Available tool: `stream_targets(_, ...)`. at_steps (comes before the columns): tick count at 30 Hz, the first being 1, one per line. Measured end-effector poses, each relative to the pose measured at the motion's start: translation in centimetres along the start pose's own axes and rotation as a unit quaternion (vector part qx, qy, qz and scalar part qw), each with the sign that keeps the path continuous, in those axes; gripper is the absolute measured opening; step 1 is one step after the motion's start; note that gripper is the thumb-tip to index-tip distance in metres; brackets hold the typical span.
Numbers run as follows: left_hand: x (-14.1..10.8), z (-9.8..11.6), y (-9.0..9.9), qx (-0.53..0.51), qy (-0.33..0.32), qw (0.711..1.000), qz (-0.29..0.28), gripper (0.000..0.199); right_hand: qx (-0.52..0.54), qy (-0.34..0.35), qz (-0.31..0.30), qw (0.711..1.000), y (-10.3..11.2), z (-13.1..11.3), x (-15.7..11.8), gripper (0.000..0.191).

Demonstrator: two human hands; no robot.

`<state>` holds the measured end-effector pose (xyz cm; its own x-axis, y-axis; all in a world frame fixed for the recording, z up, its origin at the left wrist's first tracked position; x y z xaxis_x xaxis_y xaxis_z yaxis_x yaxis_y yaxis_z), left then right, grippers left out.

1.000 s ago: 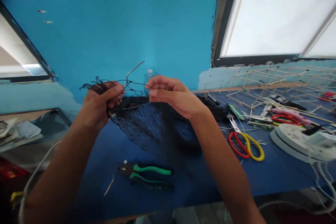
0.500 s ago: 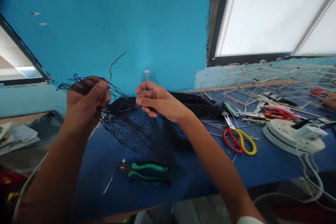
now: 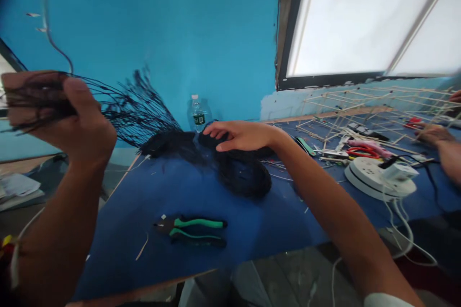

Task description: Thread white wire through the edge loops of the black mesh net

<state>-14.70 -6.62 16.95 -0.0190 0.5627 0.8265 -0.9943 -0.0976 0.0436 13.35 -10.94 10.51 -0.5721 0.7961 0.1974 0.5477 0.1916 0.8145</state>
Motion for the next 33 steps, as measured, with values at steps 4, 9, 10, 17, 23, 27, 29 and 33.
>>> stream_targets(4, -2.3, -1.7, -1.9, 0.143, -0.132, 0.979, -0.055, 0.013, -0.152, -0.110, 0.071, 0.980, 2.0, 4.8, -3.3, 0.047)
stream_targets(9, -9.6, -7.5, -10.4, 0.124, -0.072, 0.929, -0.341, 0.012, -0.092, -0.176, -0.050, 0.979, -1.1, 8.8, -4.3, 0.047)
stream_targets(10, -11.3, -8.2, -11.9, 0.113, -0.062, 0.913, -0.387, 0.010, -0.085, -0.197, -0.092, 0.972, -2.1, 9.5, -4.4, 0.044)
stream_targets(17, -16.0, -8.2, -13.9, 0.032, -0.013, 0.799, -0.600, 0.034, -0.148, -0.304, -0.174, 0.925, -2.6, 13.7, -5.0, 0.027)
stream_targets(23, -3.8, -13.6, -6.6, 0.190, 0.086, 0.900, -0.384, 0.047, -0.199, -0.224, -0.077, 0.951, -0.9, 9.9, -0.1, 0.039)
stream_targets(27, 0.4, -21.0, -4.8, 0.340, 0.133, 0.868, -0.337, 0.041, -0.134, -0.160, -0.070, 0.976, -2.7, 7.7, 3.6, 0.040)
stream_targets(29, 0.0, -24.2, -5.4, 0.378, 0.139, 0.824, -0.399, 0.031, -0.103, -0.143, -0.087, 0.981, -3.5, 7.5, 4.4, 0.042)
stream_targets(33, -1.4, -27.9, -5.9, 0.435, 0.134, 0.752, -0.477, 0.035, -0.066, -0.138, -0.109, 0.982, -3.9, 8.2, 4.4, 0.045)
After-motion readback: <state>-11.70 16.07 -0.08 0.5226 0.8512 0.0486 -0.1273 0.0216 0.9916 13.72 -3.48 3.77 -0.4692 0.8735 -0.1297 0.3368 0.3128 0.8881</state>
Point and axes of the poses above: each hand's wrist, its own x-axis towards the middle knuckle, its own y-axis out of the back of the hand, z = x × y, the point moved 7 cm from there along x, towards the middle knuckle, and after that the axes turned 7 degrees about -x, right-handed, at the moved point
